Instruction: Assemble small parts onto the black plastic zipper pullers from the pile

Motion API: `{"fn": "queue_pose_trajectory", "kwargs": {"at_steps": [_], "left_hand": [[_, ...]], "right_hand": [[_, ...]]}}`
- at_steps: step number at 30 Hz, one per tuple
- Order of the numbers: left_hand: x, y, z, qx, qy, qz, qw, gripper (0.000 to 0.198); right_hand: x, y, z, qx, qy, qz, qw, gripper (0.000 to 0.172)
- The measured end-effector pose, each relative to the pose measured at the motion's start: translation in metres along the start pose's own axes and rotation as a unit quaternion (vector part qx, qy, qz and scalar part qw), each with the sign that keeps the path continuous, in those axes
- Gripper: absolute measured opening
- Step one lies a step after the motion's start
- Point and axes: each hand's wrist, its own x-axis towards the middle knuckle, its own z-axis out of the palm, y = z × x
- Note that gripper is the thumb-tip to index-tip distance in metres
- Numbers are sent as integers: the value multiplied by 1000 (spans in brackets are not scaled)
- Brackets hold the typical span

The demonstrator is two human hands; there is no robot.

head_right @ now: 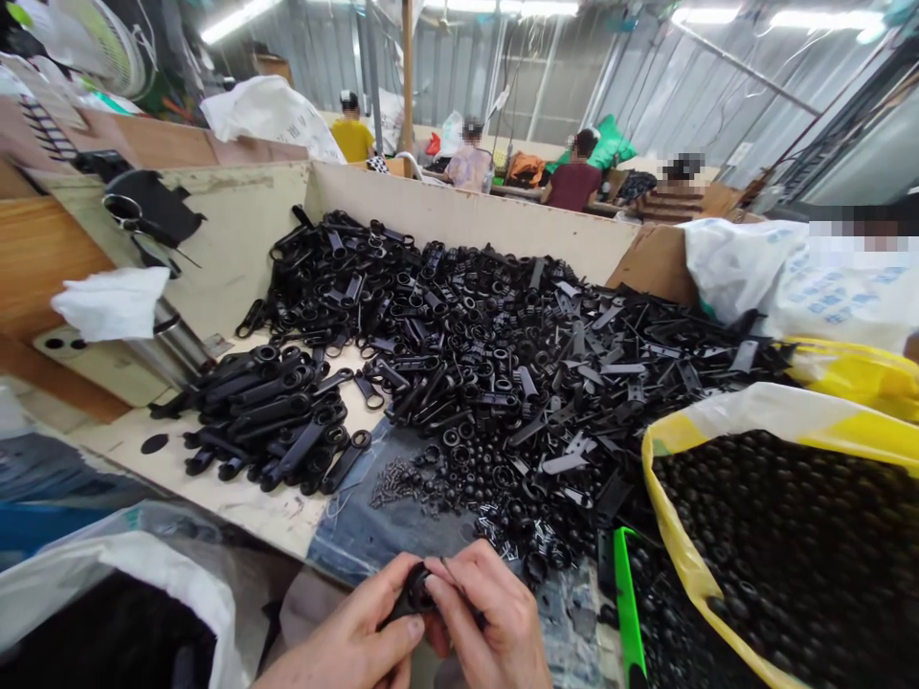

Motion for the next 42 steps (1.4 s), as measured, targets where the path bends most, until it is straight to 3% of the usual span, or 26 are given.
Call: {"fn": "queue_pose_trajectory", "kwargs": {"at_steps": [5,9,12,14,18,23,25,27,29,30,31,32,34,37,39,42], "left_hand": [[-1,-10,-3,-3,0,6,1000,17],[-5,-16,1,29,79,39,996,14],[-11,-10,4,109,105,5,988,25],[-15,-3,4,162,84,-14,983,35],[-17,4,3,186,14,40,982,33],[-15,-10,0,108,-53,20,993,44],[-14,-12,-3,149,-59,39,986,44],[-13,-11,-6,298,-32,105,948,36],[-11,-11,-9,452,16,176,875,37],[-11,-12,-10,489,42,200,848,40],[-10,-13,-12,495,66,212,840,44],[-10,-14,-13,466,89,209,855,47],[-9,-16,-16,336,116,172,919,51],[-7,-15,-20,134,76,88,984,41],[-4,-15,-22,75,32,26,996,34],[-1,-19,-21,54,10,-44,998,40]], "right_hand": [[-3,1,-3,6,-32,-21,999,21],[-7,3,-6,1,-64,-37,997,26],[-11,6,-8,-4,-91,-40,995,29],[-13,6,-10,-6,-96,-51,994,34],[-19,3,-9,-24,-60,-45,997,43],[-42,3,9,-37,32,84,995,38],[-51,5,20,-10,58,144,988,34],[-55,8,29,47,71,208,974,42],[-53,12,35,125,72,267,953,50],[-50,14,37,156,69,285,943,51],[-46,16,38,177,65,294,937,51],[-42,19,38,184,57,292,937,50],[-34,23,36,167,30,267,949,42],[-24,24,34,135,-7,222,966,32],[-19,21,32,124,-21,199,972,28],[-9,12,27,115,-53,189,974,25]]}}
